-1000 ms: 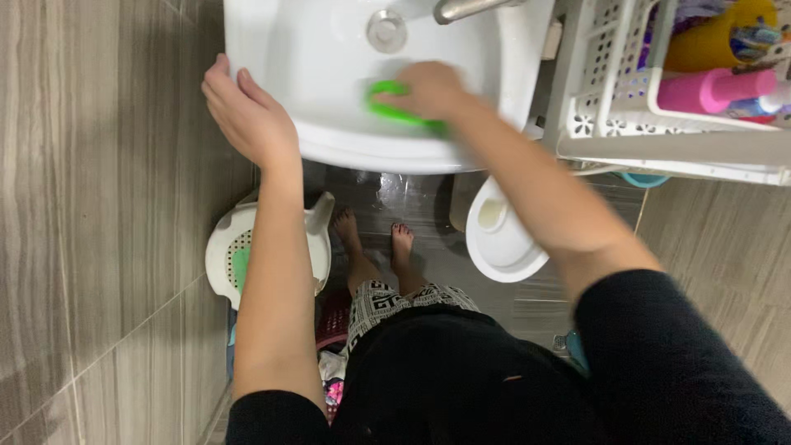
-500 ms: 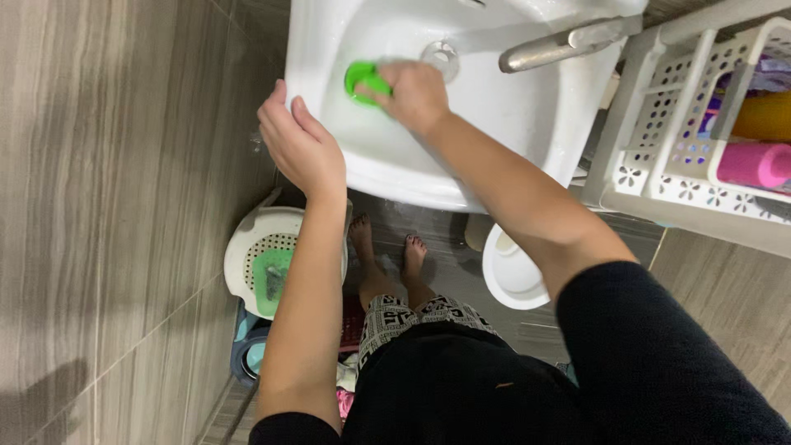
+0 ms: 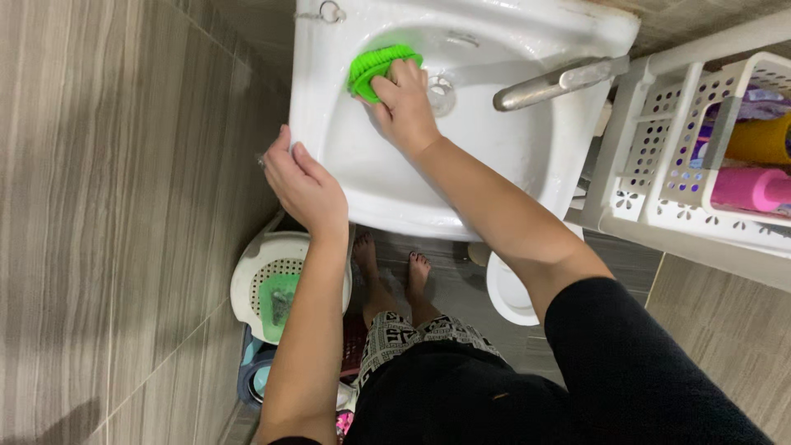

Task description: The person scrubs the interior and edges of a white porcelain sink and faucet by hand using a green sponge and a grey cloth, then rinses the basin with water from a blue scoop.

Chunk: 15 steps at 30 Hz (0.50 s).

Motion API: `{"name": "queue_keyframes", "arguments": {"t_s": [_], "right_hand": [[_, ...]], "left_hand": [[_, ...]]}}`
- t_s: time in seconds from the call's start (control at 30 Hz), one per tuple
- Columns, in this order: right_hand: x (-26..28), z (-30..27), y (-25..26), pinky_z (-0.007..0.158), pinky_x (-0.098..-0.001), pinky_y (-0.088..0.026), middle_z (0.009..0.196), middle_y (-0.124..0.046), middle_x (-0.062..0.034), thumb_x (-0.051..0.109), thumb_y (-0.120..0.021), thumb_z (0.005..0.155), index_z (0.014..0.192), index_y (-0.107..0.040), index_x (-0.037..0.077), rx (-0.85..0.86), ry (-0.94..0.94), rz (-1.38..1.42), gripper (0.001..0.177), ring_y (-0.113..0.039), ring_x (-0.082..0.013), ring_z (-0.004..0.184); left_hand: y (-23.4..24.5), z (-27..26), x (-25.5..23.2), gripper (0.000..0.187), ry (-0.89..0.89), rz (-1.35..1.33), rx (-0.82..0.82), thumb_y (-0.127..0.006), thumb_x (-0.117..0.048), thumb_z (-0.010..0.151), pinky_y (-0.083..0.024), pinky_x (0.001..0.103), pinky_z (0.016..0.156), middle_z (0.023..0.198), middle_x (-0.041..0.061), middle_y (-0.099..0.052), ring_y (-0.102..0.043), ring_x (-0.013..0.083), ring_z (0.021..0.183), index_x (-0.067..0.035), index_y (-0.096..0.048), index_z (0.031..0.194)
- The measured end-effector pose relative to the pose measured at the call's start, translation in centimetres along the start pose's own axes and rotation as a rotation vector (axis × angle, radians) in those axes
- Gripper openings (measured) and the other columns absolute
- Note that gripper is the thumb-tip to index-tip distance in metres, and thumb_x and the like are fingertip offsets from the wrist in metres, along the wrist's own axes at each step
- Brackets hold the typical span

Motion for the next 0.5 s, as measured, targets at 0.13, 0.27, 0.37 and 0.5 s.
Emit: {"name": "queue_keyframes", "arguments": {"t_s": [0.13,0.27,0.37,0.5], "right_hand": [[-4.9,-0.6,2.8,0.083,-0.0489,-0.038,0.101,-0.056,-0.0139,0.007,-0.076,0.079,0.093,-0.065,0.008,-0.038,-0.194,-0.212,0.017,-0.051,-0.0347,0.102],[-5.6,-2.5,8.2,0.088,-0.0456,-0.042,0.109,-0.055,-0.0123,0.005,-0.074,0.094,0.105,-0.065,0.009,-0.186,-0.338,-0.2,0.015,-0.049,-0.0351,0.105],[-2.8,-0.7,5.7,0.082,-0.0504,-0.04,0.099,-0.055,-0.0122,0.006,-0.08,0.082,0.089,-0.064,0.009,-0.213,-0.284,-0.396,0.018,-0.051,-0.0361,0.098],[-3.1,-1.2,6.7,0.079,-0.0485,-0.041,0.098,-0.055,-0.0141,0.001,-0.078,0.079,0.093,-0.065,0.007,-0.186,-0.271,-0.413,0.02,-0.051,-0.0357,0.096]], "left_hand": [[0.0,-0.2,0.2,0.024,0.02,-0.009,0.067,-0.047,-0.012,0.114,-0.047,0.047,0.105,0.128,0.015,-0.062,-0.06,0.0346,0.117,0.001,-0.056,0.132],[-0.1,0.1,-0.2,0.025,0.013,0.013,0.058,-0.048,-0.012,0.113,-0.047,0.048,0.104,0.131,0.016,-0.062,-0.059,0.0352,0.118,0.001,-0.056,0.132],[-0.2,0.1,0.0,0.025,0.042,0.001,0.085,-0.048,-0.012,0.112,-0.049,0.046,0.099,0.129,0.018,-0.062,-0.059,0.0358,0.117,0.002,-0.056,0.132],[0.0,0.3,0.0,0.023,-0.011,0.01,0.075,-0.048,-0.011,0.113,-0.049,0.047,0.101,0.13,0.019,-0.061,-0.058,0.037,0.118,0.002,-0.055,0.13]]}}
Point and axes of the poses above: each hand's wrist, its own z-axis towards the middle knuckle, its own y-axis out of the back of the hand, x = y × z, the point moved 4 cm from there along z, towards the middle knuckle
